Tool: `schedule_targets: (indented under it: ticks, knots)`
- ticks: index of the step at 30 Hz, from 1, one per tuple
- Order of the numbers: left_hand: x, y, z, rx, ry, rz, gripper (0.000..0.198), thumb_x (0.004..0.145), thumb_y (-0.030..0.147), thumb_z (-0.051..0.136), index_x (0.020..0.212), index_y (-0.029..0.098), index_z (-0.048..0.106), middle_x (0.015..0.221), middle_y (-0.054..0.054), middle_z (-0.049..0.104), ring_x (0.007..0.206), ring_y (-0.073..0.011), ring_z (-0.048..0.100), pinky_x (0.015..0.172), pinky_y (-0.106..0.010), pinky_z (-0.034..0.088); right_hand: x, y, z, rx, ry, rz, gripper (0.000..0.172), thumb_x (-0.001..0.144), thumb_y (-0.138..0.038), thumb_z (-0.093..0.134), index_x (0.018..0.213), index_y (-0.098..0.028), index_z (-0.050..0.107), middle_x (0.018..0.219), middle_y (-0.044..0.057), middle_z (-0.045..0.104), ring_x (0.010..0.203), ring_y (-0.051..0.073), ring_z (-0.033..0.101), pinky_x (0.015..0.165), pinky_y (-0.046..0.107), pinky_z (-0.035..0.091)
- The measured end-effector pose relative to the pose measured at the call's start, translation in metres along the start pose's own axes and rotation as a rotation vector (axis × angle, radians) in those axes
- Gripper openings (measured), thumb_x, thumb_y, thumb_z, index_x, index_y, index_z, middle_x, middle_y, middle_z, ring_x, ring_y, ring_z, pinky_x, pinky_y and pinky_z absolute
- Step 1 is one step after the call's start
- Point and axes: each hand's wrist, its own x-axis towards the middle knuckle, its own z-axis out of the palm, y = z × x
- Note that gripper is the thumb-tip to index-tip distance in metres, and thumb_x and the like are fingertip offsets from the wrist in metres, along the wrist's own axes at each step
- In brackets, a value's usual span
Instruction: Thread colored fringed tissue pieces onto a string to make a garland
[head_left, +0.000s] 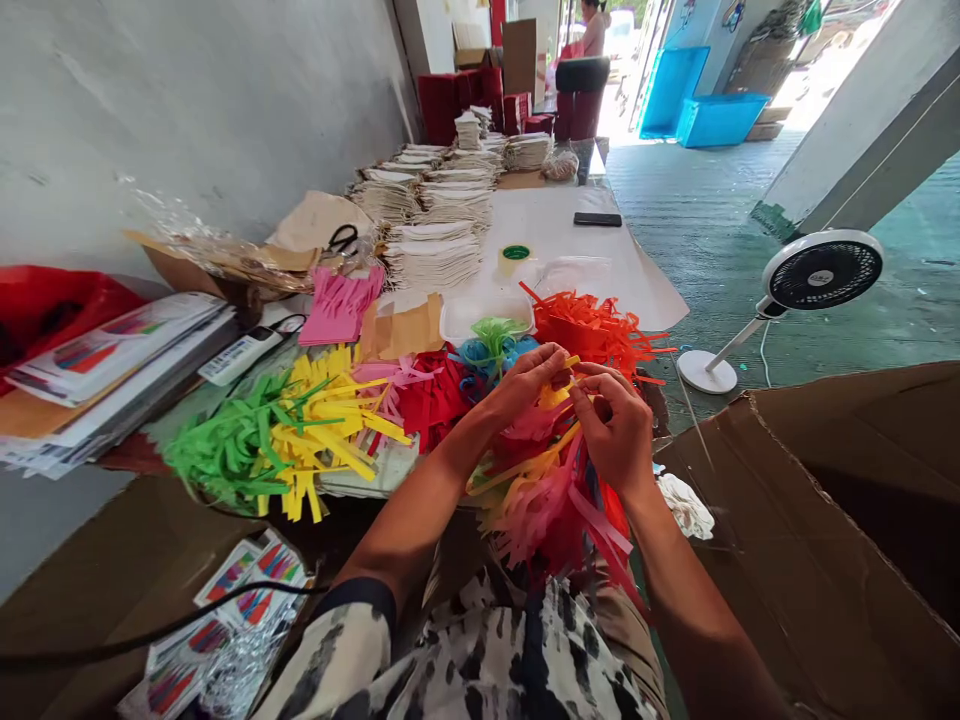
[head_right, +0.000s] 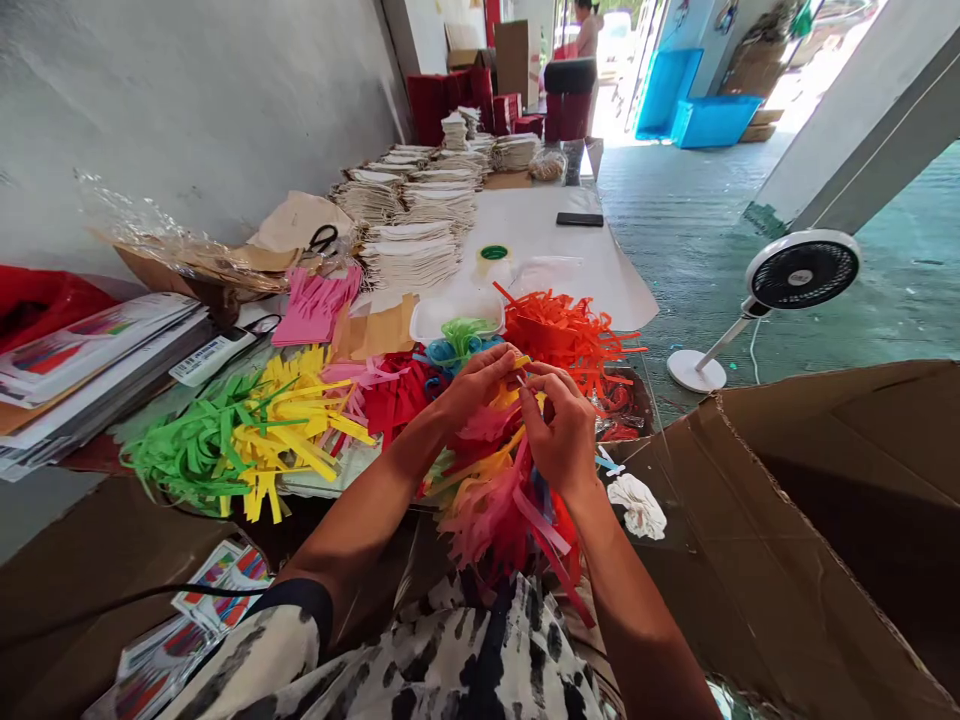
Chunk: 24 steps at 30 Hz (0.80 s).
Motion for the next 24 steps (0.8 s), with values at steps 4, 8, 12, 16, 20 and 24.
schedule_targets:
  ticks: [4, 8, 12, 16, 20, 24]
  knots:
    - [0.004, -0.004, -0.001, -0.077, 0.019, 0.004, 0.049, 0.086, 0.058, 0.084, 0.085, 0.020, 0.054, 0.077, 0.003, 0.045, 0.070, -0.0107, 0.045, 0.068, -0.023, 0.041, 0.001, 0.000, 0.000, -0.001, 0.027, 0.035, 0.018, 0.100, -0.035, 0.063, 0.091, -0.020, 0.070, 0.121, 0.008, 0.075, 0.053, 0.009, 0.048, 0.058, 0.031, 0.045]
    - [0.004, -0.007, -0.001, -0.032, 0.022, 0.015, 0.050, 0.086, 0.059, 0.083, 0.087, 0.022, 0.050, 0.080, 0.003, 0.041, 0.071, -0.0115, 0.044, 0.069, -0.025, 0.042, 0.003, 0.003, 0.001, -0.067, 0.039, 0.090, 0.021, 0.098, -0.036, 0.063, 0.088, -0.019, 0.071, 0.113, 0.010, 0.074, 0.064, 0.013, 0.057, 0.063, 0.032, 0.047]
    - [0.000, -0.005, 0.002, 0.087, 0.016, 0.016, 0.051, 0.088, 0.064, 0.079, 0.090, 0.022, 0.050, 0.086, 0.003, 0.042, 0.074, -0.0118, 0.046, 0.076, -0.027, 0.046, 0.004, 0.006, 0.002, -0.097, 0.044, 0.096, 0.024, 0.098, -0.038, 0.061, 0.086, -0.020, 0.071, 0.109, 0.011, 0.074, 0.074, 0.017, 0.062, 0.067, 0.033, 0.049]
    - [-0.003, -0.001, 0.007, 0.185, -0.017, 0.040, 0.053, 0.088, 0.068, 0.076, 0.094, 0.022, 0.051, 0.088, 0.002, 0.045, 0.075, -0.0125, 0.045, 0.076, -0.027, 0.047, 0.005, 0.007, 0.003, -0.109, 0.033, 0.094, 0.028, 0.100, -0.040, 0.059, 0.085, -0.019, 0.071, 0.106, 0.010, 0.073, 0.071, 0.016, 0.061, 0.068, 0.033, 0.048]
    - [-0.006, -0.001, 0.008, 0.295, -0.048, 0.079, 0.053, 0.090, 0.070, 0.073, 0.097, 0.022, 0.053, 0.089, 0.001, 0.050, 0.077, -0.0137, 0.047, 0.073, -0.027, 0.045, 0.004, 0.007, 0.001, -0.113, 0.041, 0.105, 0.023, 0.097, -0.037, 0.062, 0.087, -0.019, 0.071, 0.109, 0.010, 0.073, 0.068, 0.015, 0.059, 0.066, 0.032, 0.047]
    - [-0.007, -0.003, 0.006, 0.397, -0.075, 0.141, 0.045, 0.095, 0.064, 0.069, 0.099, 0.022, 0.053, 0.093, 0.000, 0.054, 0.081, -0.0141, 0.051, 0.075, -0.027, 0.044, 0.002, 0.008, 0.000, -0.117, 0.047, 0.086, 0.021, 0.097, -0.035, 0.062, 0.088, -0.019, 0.071, 0.110, 0.009, 0.072, 0.069, 0.015, 0.060, 0.064, 0.031, 0.046]
